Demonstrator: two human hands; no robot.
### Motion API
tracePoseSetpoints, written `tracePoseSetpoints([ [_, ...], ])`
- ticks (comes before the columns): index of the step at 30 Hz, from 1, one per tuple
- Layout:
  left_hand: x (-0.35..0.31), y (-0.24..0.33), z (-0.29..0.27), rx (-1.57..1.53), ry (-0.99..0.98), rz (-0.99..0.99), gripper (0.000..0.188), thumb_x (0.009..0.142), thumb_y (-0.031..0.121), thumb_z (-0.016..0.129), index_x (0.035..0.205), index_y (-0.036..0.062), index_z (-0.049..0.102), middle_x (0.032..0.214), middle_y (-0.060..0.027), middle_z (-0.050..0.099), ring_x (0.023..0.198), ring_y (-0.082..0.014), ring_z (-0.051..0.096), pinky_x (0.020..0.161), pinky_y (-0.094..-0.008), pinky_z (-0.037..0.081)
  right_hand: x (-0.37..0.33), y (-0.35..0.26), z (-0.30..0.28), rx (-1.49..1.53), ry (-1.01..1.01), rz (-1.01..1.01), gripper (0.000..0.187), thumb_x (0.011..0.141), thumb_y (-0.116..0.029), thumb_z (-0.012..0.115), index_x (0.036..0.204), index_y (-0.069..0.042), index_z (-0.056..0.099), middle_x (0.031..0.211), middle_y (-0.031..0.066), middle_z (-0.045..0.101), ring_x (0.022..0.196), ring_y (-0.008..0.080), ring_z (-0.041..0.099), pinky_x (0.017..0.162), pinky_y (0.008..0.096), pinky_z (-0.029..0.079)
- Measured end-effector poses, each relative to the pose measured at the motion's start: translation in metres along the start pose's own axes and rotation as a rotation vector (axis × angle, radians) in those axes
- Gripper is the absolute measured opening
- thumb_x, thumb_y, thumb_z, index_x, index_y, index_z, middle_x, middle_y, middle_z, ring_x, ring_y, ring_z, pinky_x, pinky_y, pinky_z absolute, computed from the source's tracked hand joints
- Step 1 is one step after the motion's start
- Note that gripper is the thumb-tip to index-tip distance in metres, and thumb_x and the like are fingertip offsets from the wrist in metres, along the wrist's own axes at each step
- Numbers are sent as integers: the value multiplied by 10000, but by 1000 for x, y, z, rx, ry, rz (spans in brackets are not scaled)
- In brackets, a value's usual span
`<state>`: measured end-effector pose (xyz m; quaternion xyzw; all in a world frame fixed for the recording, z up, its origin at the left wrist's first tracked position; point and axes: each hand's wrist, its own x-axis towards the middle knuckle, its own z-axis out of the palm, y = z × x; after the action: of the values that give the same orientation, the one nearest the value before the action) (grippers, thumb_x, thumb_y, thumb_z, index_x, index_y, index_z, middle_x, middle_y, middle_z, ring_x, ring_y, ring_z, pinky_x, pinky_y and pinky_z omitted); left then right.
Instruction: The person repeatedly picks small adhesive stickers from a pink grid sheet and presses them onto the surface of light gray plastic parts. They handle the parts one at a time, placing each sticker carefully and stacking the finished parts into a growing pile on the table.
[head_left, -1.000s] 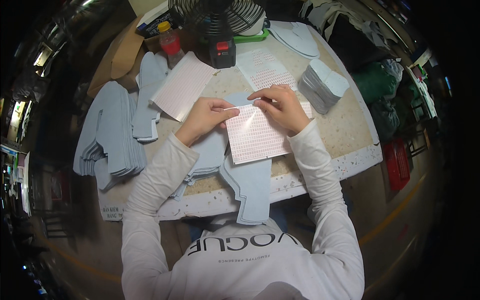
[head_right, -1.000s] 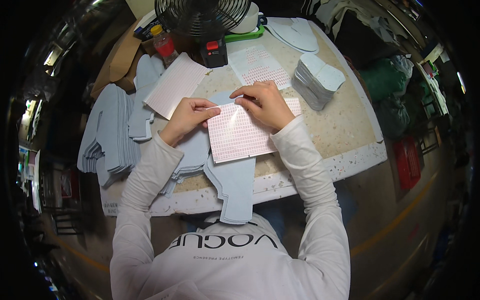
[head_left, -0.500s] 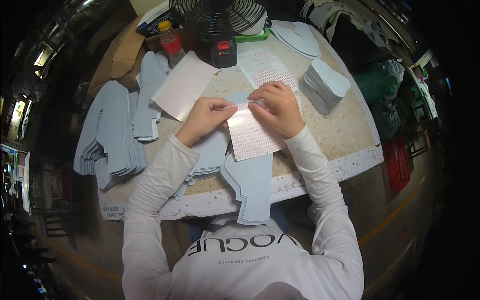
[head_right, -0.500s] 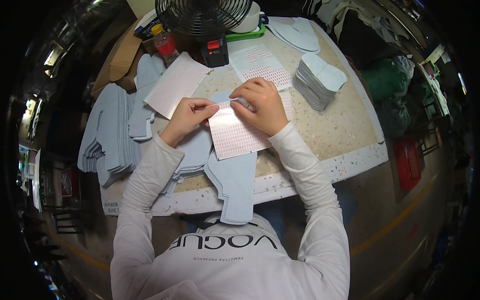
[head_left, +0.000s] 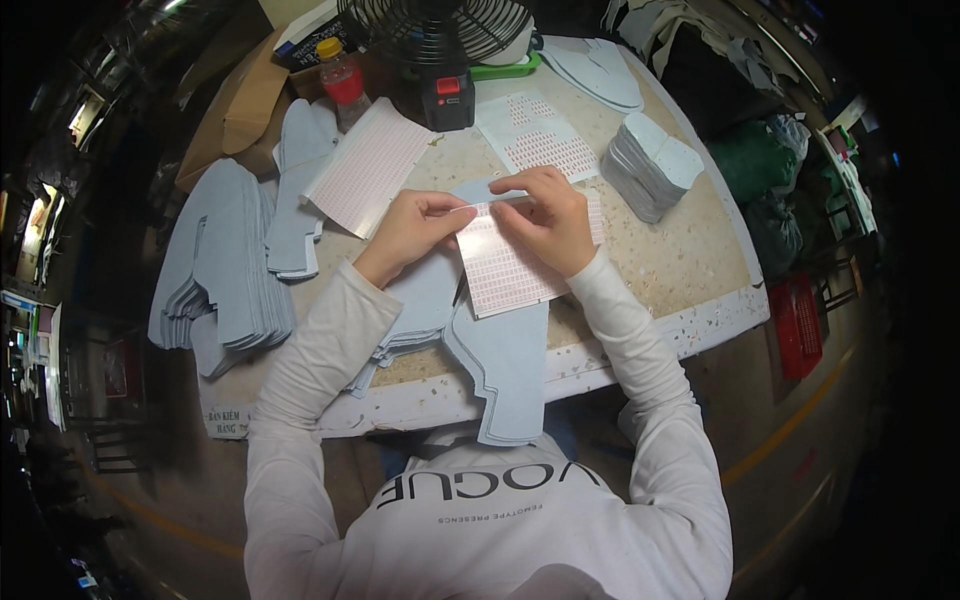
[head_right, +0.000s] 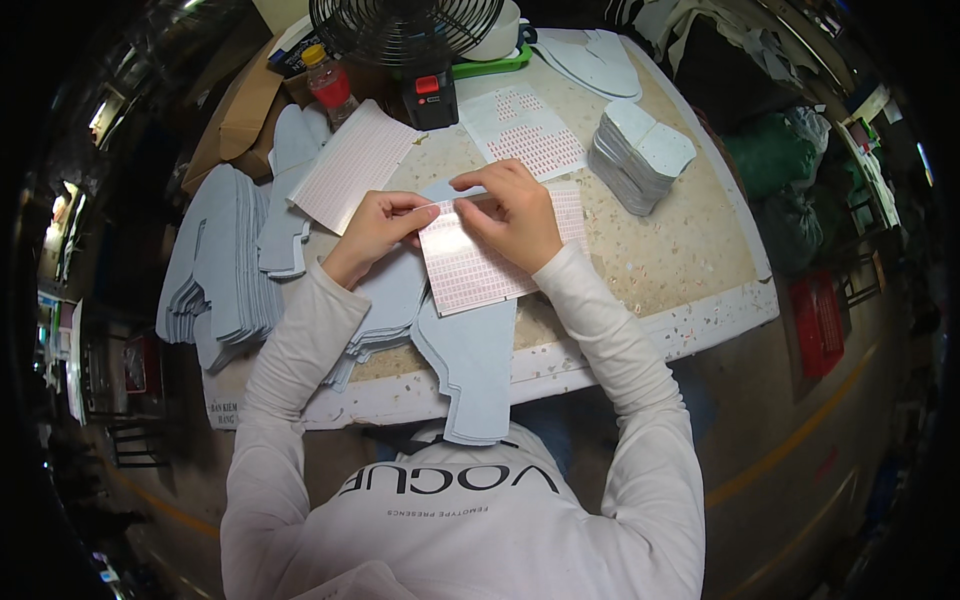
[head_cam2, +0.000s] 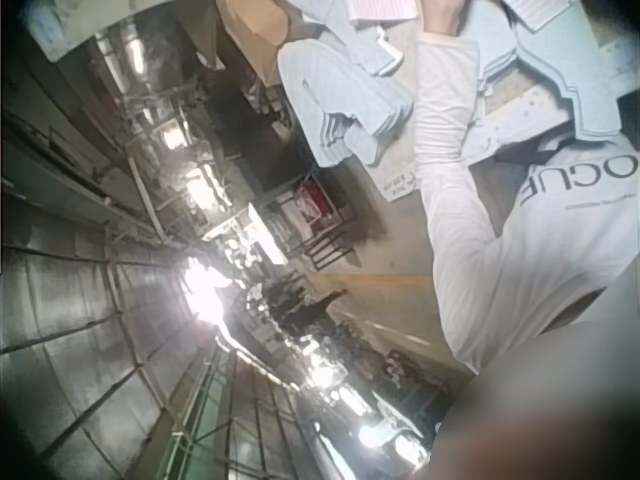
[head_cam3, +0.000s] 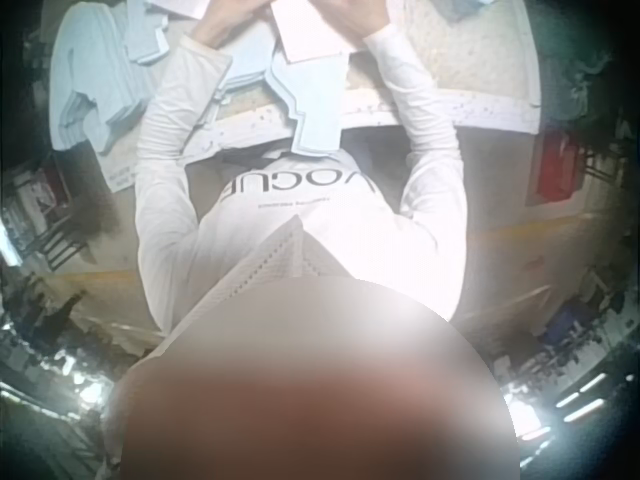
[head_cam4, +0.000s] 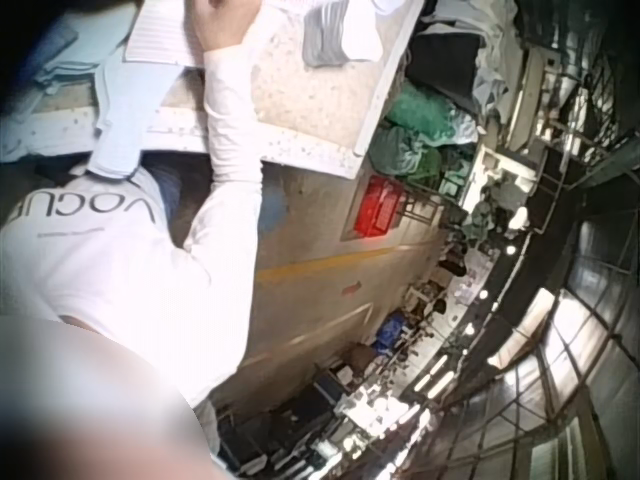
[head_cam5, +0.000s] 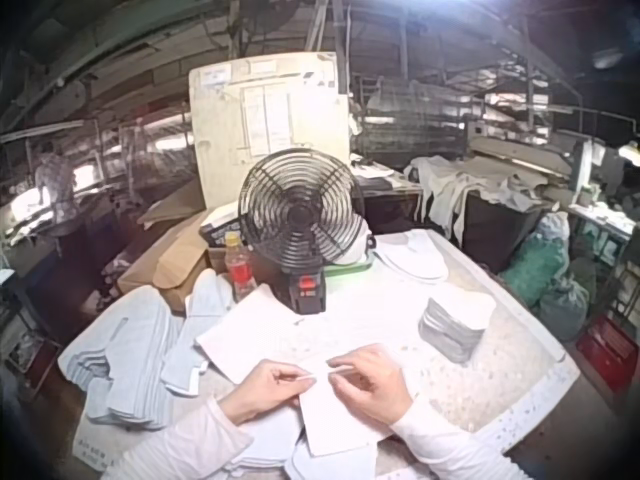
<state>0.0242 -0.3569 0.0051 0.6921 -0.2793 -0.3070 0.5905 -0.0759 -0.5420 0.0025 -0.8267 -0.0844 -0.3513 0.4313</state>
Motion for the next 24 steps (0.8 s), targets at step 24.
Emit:
tracePoseSetpoints([
  [24, -1, 2, 4, -5, -22, -8, 218, 899, 154, 643, 996, -33, 702, 809, -44, 687, 677, -74, 615, 610, -188, 489, -1, -14, 8, 104, -11, -4, 625, 739, 114, 637, 1313, -123, 559, 1069, 112, 522, 849, 189, 660, 724, 286, 561],
])
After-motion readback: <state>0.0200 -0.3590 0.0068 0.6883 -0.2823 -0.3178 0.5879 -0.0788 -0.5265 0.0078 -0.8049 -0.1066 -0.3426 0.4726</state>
